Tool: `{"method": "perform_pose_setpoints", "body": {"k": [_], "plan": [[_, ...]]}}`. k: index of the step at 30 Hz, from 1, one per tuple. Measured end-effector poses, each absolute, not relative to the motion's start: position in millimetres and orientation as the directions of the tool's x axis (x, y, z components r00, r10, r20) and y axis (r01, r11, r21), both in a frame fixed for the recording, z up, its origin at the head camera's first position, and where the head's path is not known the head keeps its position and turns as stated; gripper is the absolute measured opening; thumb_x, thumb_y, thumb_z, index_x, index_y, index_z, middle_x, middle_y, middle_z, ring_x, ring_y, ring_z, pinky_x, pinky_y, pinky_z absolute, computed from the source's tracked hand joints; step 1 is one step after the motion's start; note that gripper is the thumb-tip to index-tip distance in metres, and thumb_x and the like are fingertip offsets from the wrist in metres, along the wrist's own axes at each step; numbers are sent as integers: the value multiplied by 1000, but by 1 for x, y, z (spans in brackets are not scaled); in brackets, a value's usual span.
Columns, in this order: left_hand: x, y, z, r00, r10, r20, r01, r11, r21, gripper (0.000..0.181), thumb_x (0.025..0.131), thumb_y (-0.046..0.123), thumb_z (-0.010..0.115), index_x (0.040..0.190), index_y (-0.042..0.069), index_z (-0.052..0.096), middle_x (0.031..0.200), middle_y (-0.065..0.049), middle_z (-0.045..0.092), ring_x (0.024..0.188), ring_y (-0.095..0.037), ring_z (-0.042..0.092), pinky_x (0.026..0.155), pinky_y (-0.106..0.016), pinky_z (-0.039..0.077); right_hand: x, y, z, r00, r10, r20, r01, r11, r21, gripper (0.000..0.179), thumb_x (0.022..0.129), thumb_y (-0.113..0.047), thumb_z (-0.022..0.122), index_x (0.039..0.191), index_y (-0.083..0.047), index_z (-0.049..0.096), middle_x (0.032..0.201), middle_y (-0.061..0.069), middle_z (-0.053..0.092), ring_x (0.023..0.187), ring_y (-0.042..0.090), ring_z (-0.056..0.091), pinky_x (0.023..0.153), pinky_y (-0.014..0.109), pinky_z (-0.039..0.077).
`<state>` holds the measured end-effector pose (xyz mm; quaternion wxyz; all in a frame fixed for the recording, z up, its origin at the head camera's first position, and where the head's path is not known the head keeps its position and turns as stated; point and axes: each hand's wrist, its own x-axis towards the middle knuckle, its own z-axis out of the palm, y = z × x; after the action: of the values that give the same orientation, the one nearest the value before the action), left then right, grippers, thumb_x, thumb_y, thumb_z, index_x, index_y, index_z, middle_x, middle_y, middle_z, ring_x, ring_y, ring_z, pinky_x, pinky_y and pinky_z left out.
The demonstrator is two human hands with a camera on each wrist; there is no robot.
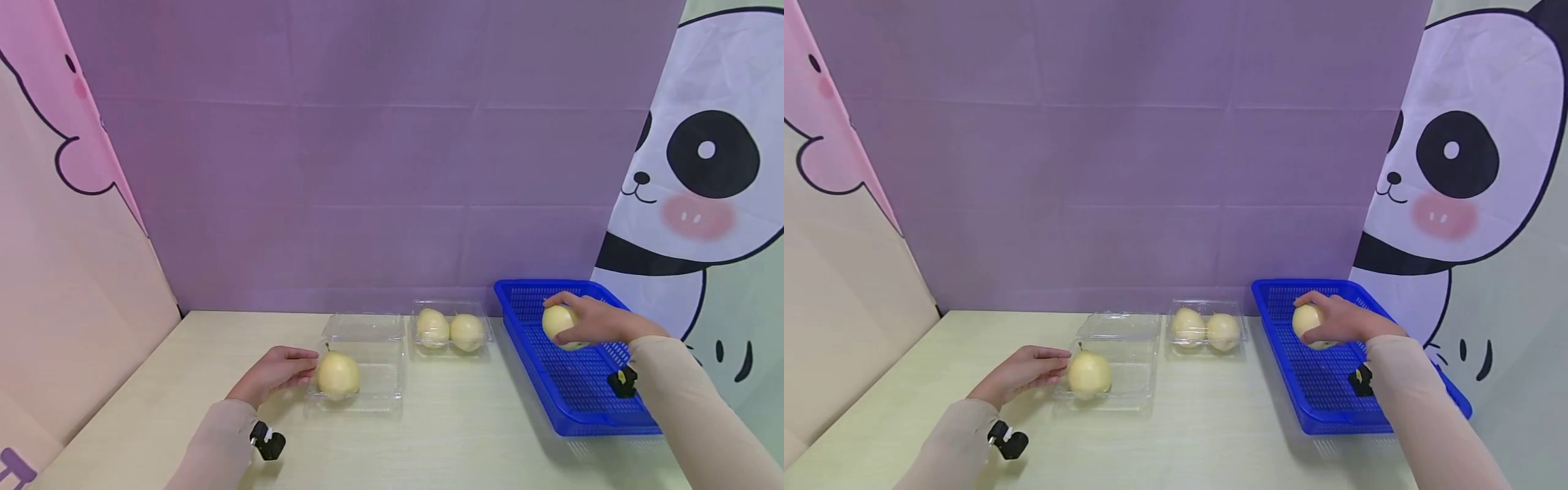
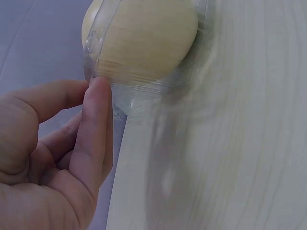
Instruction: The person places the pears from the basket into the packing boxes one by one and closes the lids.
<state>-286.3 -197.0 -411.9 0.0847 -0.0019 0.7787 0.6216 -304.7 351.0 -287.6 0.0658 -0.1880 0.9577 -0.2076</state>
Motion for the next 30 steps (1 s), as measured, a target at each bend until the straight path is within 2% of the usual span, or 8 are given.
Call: {"method": "perform_pose_setpoints", "body": {"k": [13,30], "plan": [[-287,-198,-412,-986,114,-123,-96,222,970,36,98,2,61,127,-19,55,93,-8,67,77,-11,63,70,-23,58,-301,330,-281,-919,-390,-55,-343,861,-376,66,82,-30,80,138,-14,49,117,21,50,100,38,48,69,39,54],[-286,-197,-410,-985,105,-135,-108,230,967,36,98,2,61,127,-19,55,94,-9,67,78,-12,64,71,-23,58,-295,300,-275,-911,-404,-79,-353,866,-353,65,80,-32,80,138,-23,51,118,16,52,102,35,50,71,45,54]]}}
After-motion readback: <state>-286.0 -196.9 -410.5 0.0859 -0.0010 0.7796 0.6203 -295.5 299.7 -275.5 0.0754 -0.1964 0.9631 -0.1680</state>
